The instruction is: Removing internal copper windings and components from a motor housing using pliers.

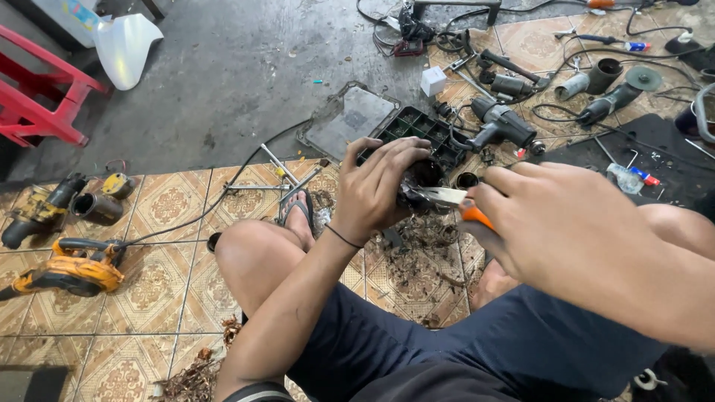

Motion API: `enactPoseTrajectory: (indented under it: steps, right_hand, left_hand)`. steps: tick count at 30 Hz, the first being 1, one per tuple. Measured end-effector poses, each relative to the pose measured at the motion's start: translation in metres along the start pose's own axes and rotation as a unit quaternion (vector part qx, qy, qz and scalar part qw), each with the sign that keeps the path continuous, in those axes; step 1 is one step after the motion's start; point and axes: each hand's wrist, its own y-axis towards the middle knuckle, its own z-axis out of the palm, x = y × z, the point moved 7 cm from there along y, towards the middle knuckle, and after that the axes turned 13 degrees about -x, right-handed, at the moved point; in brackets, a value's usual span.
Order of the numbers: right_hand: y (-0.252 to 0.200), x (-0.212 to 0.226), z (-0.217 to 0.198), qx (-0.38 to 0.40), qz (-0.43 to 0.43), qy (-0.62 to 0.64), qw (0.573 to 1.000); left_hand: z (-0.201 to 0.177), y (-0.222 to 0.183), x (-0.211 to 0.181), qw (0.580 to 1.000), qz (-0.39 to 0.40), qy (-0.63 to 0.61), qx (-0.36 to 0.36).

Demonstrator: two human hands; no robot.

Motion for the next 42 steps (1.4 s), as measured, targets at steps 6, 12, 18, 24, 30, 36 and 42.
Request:
enactPoseTrajectory:
  steps: [6,12,18,24,30,36,42]
  right_hand:
    - [-0.024,-0.017,0.008,0.067,0.057,-0.001,0.996]
    - [-0.048,-0.036,-0.004,0.024,0.106,0.047,0.993]
    - [-0.074,-0.072,0.017,0.087,0.204,0.041,0.974]
    - [-0.064,-0.049,0.051,0.149,0.147,0.099,0.973]
    - [-0.079,-0.096,0.056,0.165,0.221,0.059,0.959]
    - [-0.076,-0.128,0.045,0.014,0.268,0.196,0.943]
    - [-0.032,-0.088,0.051,0.15,0.156,0.006,0.976]
  left_hand:
    - [0.009,-0.009,0.003,0.999,-0.003,-0.034,0.034]
    - [0.034,-0.039,0.042,0.997,-0.064,-0.041,-0.013]
    - [0.028,-0.022,0.026,0.995,-0.069,-0.065,0.018]
    - [0.037,-0.028,0.038,0.996,-0.076,-0.043,0.022]
    - [0.029,-0.022,0.025,0.999,-0.037,-0.013,0.019]
    - [0.024,-0.015,0.011,0.999,-0.001,-0.017,0.032]
    - [0.026,-0.012,0.002,0.999,0.019,-0.003,0.033]
